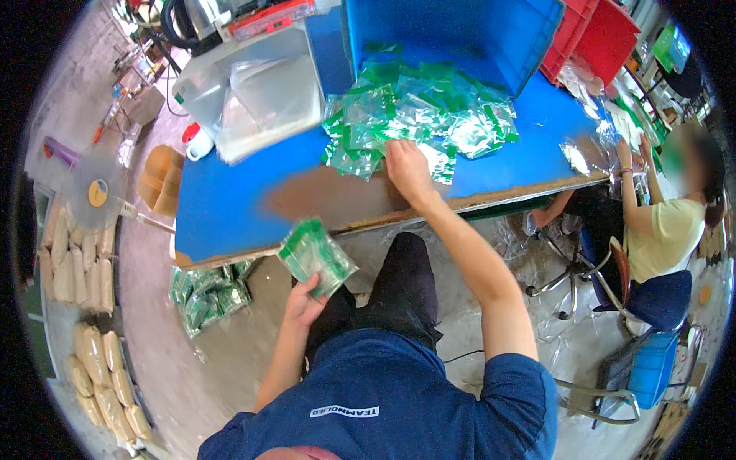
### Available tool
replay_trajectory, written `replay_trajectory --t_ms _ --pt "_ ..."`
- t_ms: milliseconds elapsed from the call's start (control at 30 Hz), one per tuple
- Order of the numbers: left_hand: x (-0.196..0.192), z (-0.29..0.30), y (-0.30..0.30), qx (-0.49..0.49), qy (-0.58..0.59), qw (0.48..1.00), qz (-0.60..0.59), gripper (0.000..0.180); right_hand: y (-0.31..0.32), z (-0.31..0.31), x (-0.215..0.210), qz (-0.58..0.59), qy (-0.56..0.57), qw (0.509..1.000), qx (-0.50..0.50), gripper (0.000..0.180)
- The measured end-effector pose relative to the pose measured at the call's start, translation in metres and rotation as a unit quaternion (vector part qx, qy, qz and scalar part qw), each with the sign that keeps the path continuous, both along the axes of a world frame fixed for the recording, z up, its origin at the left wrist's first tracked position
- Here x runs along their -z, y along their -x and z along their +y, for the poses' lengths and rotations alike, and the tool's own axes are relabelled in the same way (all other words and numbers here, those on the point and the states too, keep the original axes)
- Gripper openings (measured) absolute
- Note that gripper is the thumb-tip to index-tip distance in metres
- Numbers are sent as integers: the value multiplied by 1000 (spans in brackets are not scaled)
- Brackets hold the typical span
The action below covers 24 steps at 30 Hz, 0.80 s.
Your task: The person is counting and packing small green plastic bags into a larger clear plastic bag.
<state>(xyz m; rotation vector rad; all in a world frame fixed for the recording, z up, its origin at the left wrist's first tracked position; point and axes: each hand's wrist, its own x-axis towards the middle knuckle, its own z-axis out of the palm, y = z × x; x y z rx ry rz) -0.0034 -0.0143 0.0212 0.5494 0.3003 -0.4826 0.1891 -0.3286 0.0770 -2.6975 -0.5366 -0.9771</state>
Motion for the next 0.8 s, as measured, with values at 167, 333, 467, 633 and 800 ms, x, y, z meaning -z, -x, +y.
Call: replay_trajectory --t_ms 167,333,467,633,800 --pt "-36 -24 -25 28 143 987 -61 56 111 85 -19 350 -591 718 -115 18" --pt "-29 -20 -31 -78 -43 993 -79 53 70 30 -22 34 -240 970 14 47" --pt "-25 2 -17 -102 -142 977 -121 45 69 -1 11 101 -3 991 87 64" --pt "-21 3 -10 -62 -63 993 -73 52 105 62 -8 203 -211 929 -226 26" --pt "-28 -14 -19 -103 -162 979 -69 52 67 91 -7 244 -294 901 -204 27"
